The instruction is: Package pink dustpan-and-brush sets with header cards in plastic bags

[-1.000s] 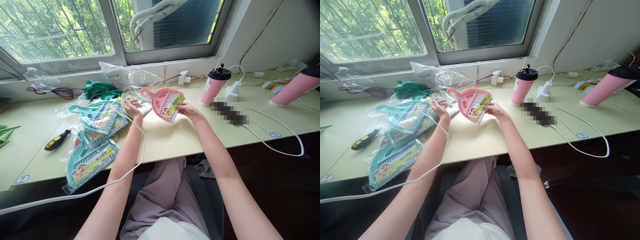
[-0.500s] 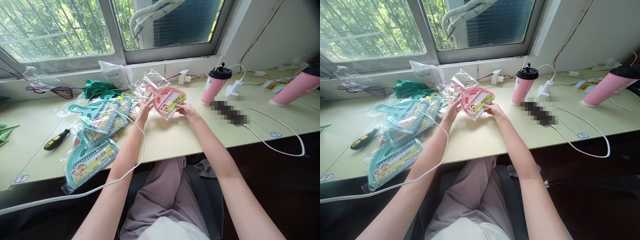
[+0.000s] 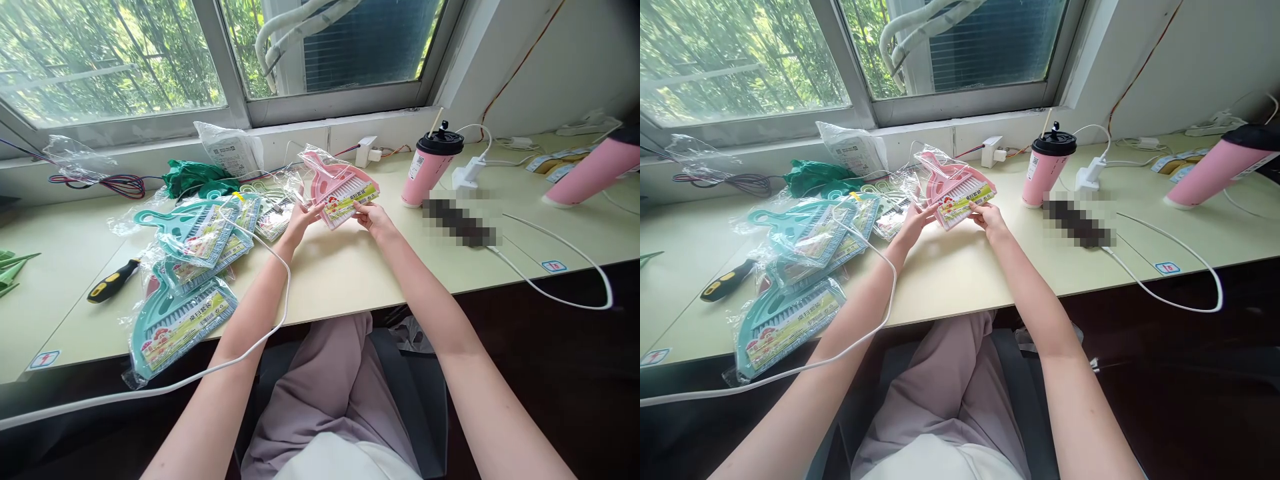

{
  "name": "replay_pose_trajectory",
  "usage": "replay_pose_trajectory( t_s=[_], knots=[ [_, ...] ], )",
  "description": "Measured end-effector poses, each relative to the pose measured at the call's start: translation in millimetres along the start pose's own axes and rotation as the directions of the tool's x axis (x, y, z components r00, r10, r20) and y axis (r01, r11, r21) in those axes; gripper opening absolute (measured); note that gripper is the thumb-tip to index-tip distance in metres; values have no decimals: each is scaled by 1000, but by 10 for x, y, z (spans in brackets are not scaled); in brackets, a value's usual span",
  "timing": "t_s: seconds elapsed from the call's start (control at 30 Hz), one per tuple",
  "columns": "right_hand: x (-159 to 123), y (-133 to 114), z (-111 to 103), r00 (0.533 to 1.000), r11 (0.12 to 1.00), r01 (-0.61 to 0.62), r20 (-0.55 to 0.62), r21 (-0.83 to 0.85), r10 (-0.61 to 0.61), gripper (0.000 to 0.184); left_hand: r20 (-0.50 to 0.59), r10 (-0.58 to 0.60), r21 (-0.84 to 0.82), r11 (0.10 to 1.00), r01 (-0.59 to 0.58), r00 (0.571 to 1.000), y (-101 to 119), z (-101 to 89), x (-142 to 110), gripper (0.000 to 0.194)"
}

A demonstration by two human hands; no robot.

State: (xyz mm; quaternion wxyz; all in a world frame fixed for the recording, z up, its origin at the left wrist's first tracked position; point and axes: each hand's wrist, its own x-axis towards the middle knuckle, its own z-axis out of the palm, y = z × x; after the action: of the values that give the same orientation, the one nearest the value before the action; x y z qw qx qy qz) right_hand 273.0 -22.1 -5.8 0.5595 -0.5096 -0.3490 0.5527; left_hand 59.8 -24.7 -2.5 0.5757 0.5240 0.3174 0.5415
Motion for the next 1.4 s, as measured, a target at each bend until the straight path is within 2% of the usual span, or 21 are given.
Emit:
replay_pose_trajectory(
  t_s=[0.13, 0.27, 0.4, 0.6, 0.77, 0.93, 1.03, 1.2, 1.3, 1.4],
  knots=[
    [-4, -23, -21, 1000, 1000, 5, 15, -2, -5, 25, -1, -16, -15, 1000, 16, 1000, -52, 53, 7, 112],
    [-10, -23, -14, 996, 998, 29, 81, -49, -25, 33, -29, 36, -6, 999, -36, 999, -94, 47, 53, 119],
    [-35, -20, 28, 998, 997, 29, 57, -65, -25, 33, 44, 121, 20, 992, -122, 992, -125, 62, 86, 128],
    [-97, -82, 43, 1000, 996, 8, 31, -89, -6, 23, 107, 191, -5, 982, -191, 976, -126, 103, 68, 119],
    [-100, -104, -12, 991, 984, 44, 134, -172, -20, 23, 92, 158, -3, 987, -158, 983, -14, 126, -4, 111],
    [-83, -87, -1, 972, 993, 82, 227, -85, -61, 28, 61, 169, -14, 986, -168, 984, -53, 71, -3, 120],
    [-50, -88, -11, 979, 991, 128, 163, -37, -120, 28, 62, 128, -27, 992, -126, 990, -131, 15, 36, 124],
    [50, -112, -125, 982, 976, 180, -42, -121, -186, 34, 53, 84, -23, 996, -83, 995, -176, -4, 73, 138],
    [124, -95, -177, 974, 968, 210, -58, -140, -219, 40, 90, 33, 14, 999, -35, 995, -165, 13, 64, 139],
    [186, -54, -192, 946, 936, 279, -103, -216, -306, 38, 89, 28, 33, 999, -31, 996, -168, 11, 57, 135]
  ],
)
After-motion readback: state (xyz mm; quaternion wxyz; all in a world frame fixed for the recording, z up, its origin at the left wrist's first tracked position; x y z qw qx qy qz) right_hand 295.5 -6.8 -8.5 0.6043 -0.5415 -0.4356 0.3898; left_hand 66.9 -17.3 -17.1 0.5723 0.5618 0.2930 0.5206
